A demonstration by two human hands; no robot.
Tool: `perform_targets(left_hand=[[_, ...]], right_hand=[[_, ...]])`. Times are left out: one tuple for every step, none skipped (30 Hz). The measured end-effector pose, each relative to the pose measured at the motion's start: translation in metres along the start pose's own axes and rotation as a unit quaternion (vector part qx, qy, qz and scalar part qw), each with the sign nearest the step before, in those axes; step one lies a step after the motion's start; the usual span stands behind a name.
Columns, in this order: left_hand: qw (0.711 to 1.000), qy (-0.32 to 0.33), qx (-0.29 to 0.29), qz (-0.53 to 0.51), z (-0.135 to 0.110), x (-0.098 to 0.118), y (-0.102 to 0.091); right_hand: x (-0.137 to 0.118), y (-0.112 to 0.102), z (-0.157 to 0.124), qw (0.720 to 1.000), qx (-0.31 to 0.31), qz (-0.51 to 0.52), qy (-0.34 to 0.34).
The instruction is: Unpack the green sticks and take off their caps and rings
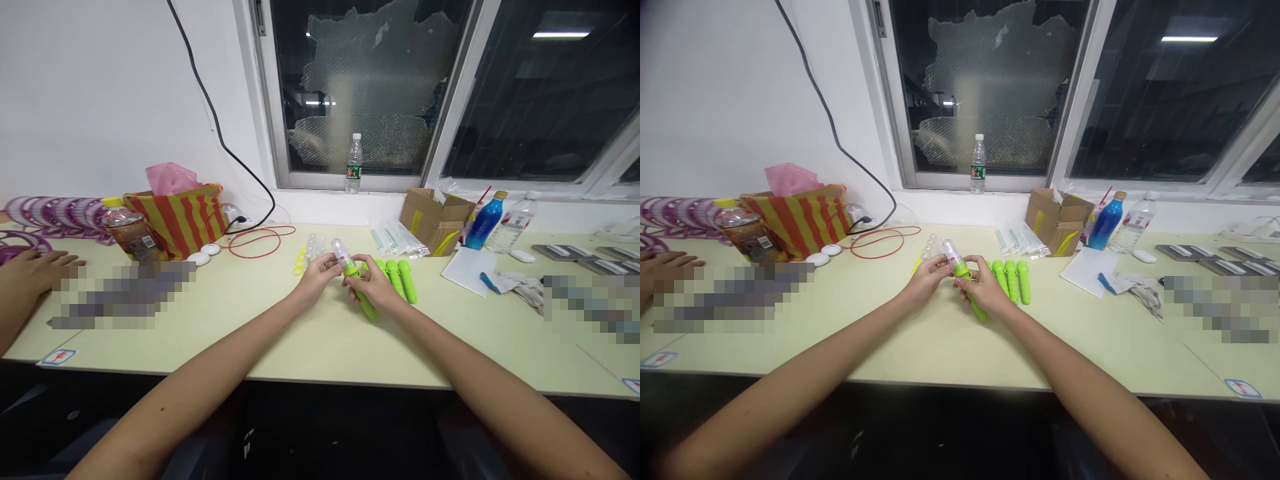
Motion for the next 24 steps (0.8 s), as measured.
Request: perform_targets(left_hand=[[1.000, 0.000, 0.013, 0.005, 0.000, 0.000, 0.001], [1.000, 0.000, 0.029, 0.010, -0.001, -0.001, 0.001], [0.999, 0.001, 0.045, 0.013, -0.001, -0.001, 0.002], [0.998, 0.004, 0.060, 0.015, -0.001, -0.001, 0.002], [0.997, 0.006, 0.070, 0.016, -0.001, -0.001, 0.002], [0.997, 0.009, 0.078, 0.017, -0.001, -0.001, 0.002], [0.996, 0.013, 0.088, 0.016, -0.001, -0.001, 0.002], [0.995, 0.018, 0.099, 0.016, -0.002, 0.000, 0.002], [0.994, 0.022, 0.109, 0.017, -0.002, 0.001, 0.001], [0.993, 0.025, 0.117, 0.017, -0.002, 0.003, 0.000], [0.992, 0.025, 0.121, 0.015, -0.002, 0.004, 0.000], [0.992, 0.023, 0.121, 0.013, -0.002, 0.005, 0.000], [0.993, 0.020, 0.117, 0.009, -0.002, 0.006, 0.000], [0.994, 0.017, 0.111, 0.005, -0.002, 0.007, 0.001], [0.994, 0.013, 0.106, 0.000, -0.001, 0.008, 0.001], [0.995, 0.010, 0.101, -0.004, -0.001, 0.008, 0.001], [0.995, 0.008, 0.097, -0.008, -0.001, 0.008, 0.000], [0.995, 0.008, 0.094, -0.011, -0.001, 0.008, 0.000], [0.996, 0.009, 0.093, -0.013, 0.000, 0.008, -0.001], [0.995, 0.012, 0.093, -0.014, 0.000, 0.008, -0.002], [0.995, 0.016, 0.093, -0.015, 0.000, 0.007, -0.003], [0.995, 0.019, 0.091, -0.016, 0.001, 0.006, -0.003], [0.996, 0.022, 0.090, -0.016, 0.001, 0.005, -0.004], [0.996, 0.023, 0.088, -0.015, 0.002, 0.005, -0.004]], right_hand=[[0.001, 0.000, 0.000, 1.000, 0.010, -0.013, 0.003], [0.002, 0.001, 0.000, 0.999, 0.018, -0.027, 0.004], [0.004, 0.001, 0.000, 0.999, 0.027, -0.042, 0.003], [0.005, 0.001, 0.000, 0.998, 0.036, -0.055, 0.002], [0.006, 0.001, 0.000, 0.997, 0.047, -0.066, 0.002], [0.007, 0.000, 0.000, 0.995, 0.060, -0.078, 0.004], [0.007, -0.001, 0.000, 0.993, 0.076, -0.090, 0.005], [0.007, -0.003, 0.000, 0.990, 0.091, -0.104, 0.006], [0.007, -0.003, 0.000, 0.988, 0.100, -0.117, 0.007], [0.006, -0.004, 0.000, 0.987, 0.102, -0.127, 0.007], [0.004, -0.003, 0.000, 0.987, 0.098, -0.130, 0.006], [0.002, -0.003, 0.000, 0.987, 0.093, -0.128, 0.005], [0.000, -0.003, 0.000, 0.989, 0.089, -0.122, 0.006], [-0.002, -0.003, -0.001, 0.990, 0.086, -0.112, 0.006], [-0.004, -0.003, -0.001, 0.991, 0.086, -0.102, 0.008], [-0.005, -0.003, -0.001, 0.992, 0.086, -0.093, 0.009], [-0.006, -0.003, -0.001, 0.993, 0.084, -0.086, 0.011], [-0.007, -0.004, -0.001, 0.993, 0.082, -0.083, 0.012], [-0.007, -0.004, 0.000, 0.993, 0.078, -0.083, 0.013], [-0.007, -0.005, 0.000, 0.993, 0.077, -0.085, 0.012], [-0.007, -0.005, 0.000, 0.993, 0.076, -0.089, 0.009], [-0.007, -0.005, 0.001, 0.992, 0.075, -0.096, 0.004], [-0.007, -0.005, 0.001, 0.992, 0.074, -0.105, -0.002], [-0.007, -0.005, 0.001, 0.991, 0.071, -0.115, -0.011]])
Point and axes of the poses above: each hand's wrist, its own z-axis towards the middle knuckle, its own y-axis out of the palm, x = y × z, the point moved 4 cm from there along z, towards the middle knuckle, and after that the axes turned 5 degrees about -z, right-handed, at the moved point
